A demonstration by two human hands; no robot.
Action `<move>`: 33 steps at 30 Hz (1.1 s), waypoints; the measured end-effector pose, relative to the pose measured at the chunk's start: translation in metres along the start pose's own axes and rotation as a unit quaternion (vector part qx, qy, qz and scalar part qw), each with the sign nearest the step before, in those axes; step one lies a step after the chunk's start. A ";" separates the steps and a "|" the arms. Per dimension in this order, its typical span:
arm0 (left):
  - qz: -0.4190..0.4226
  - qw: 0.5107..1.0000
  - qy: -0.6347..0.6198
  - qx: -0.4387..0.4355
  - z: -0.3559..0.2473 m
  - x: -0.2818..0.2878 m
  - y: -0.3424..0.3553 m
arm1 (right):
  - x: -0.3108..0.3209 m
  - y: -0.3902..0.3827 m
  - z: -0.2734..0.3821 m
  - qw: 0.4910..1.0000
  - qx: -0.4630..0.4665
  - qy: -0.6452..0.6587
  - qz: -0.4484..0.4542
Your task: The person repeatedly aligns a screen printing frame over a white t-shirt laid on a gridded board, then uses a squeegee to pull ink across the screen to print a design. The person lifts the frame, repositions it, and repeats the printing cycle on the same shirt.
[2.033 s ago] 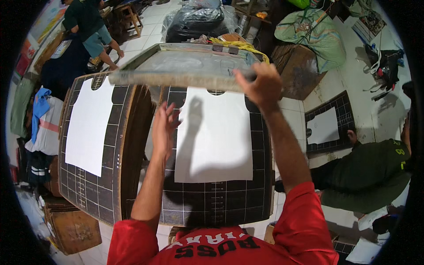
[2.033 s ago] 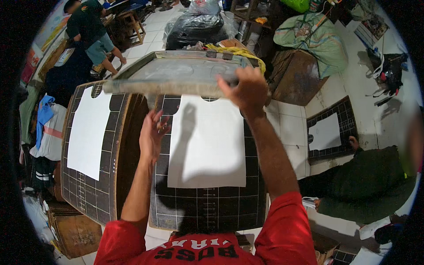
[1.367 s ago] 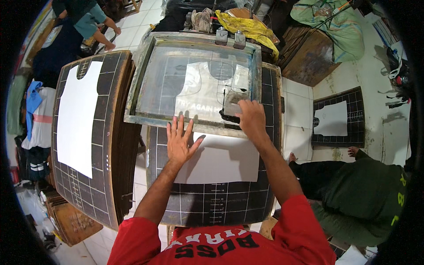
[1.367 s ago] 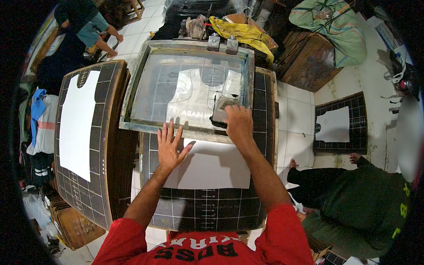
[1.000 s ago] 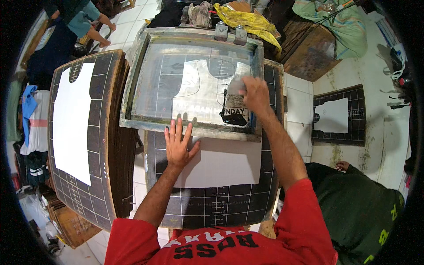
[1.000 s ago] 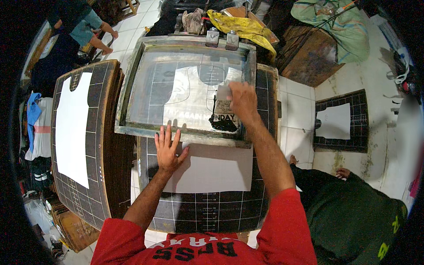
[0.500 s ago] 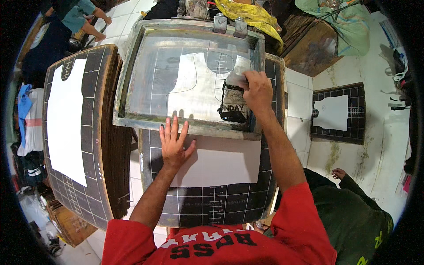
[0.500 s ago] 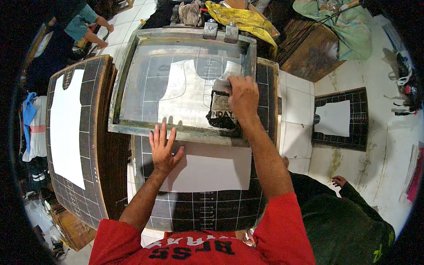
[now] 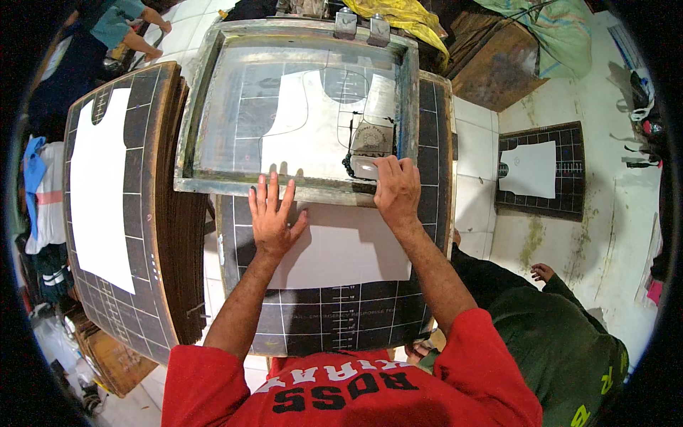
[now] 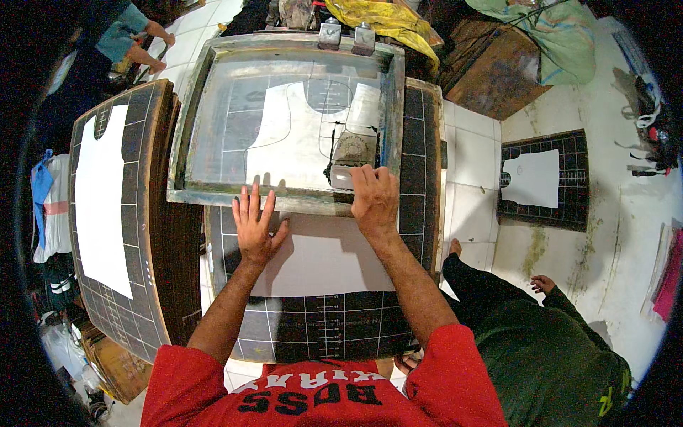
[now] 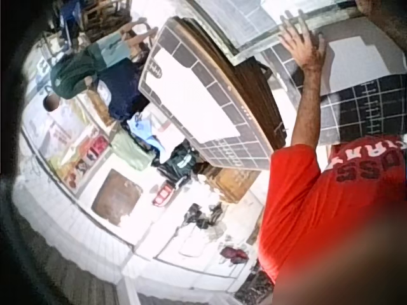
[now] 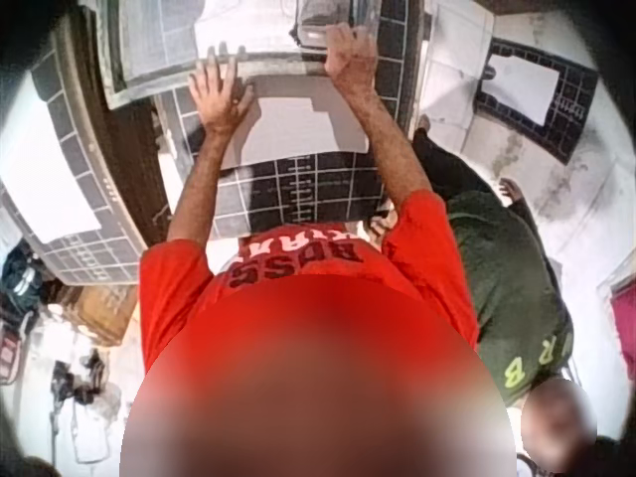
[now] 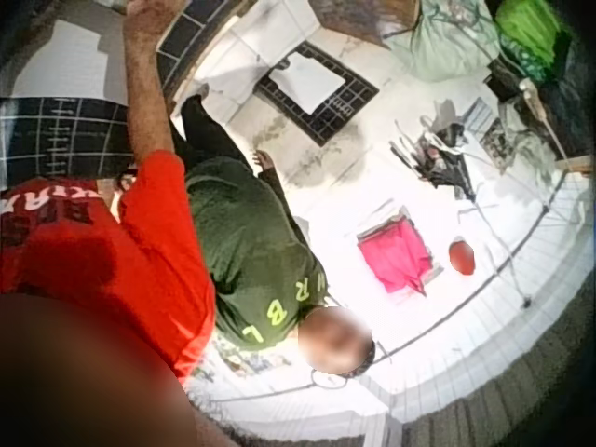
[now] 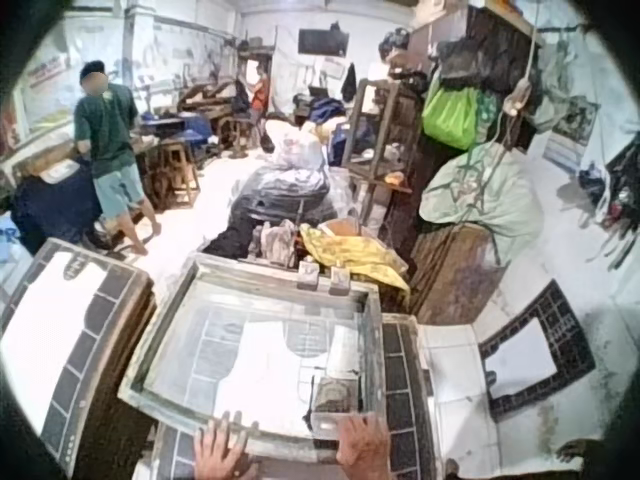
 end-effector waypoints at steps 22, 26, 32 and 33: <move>-0.074 0.985 -0.017 -0.155 -0.046 0.181 0.108 | 0.129 0.027 0.031 0.967 0.053 -0.072 -0.240; -0.202 0.962 0.050 -0.177 -0.061 0.245 0.141 | 0.188 0.091 0.027 0.957 0.081 -0.106 -0.259; -0.243 0.969 0.048 -0.019 0.048 0.256 0.029 | 0.248 0.143 0.025 0.977 -0.048 -0.077 -0.193; -0.203 0.978 0.051 0.024 0.073 0.252 -0.009 | 0.256 0.145 0.033 0.965 -0.023 -0.090 -0.245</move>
Point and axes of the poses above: each hand's wrist, its own y-axis towards the middle knuckle, its own x-axis out of the back of the hand, z = x × y, the point moved 6 cm from there along y, towards the middle knuckle, and after that the axes turned 2 degrees about z, right-handed, at the moved point
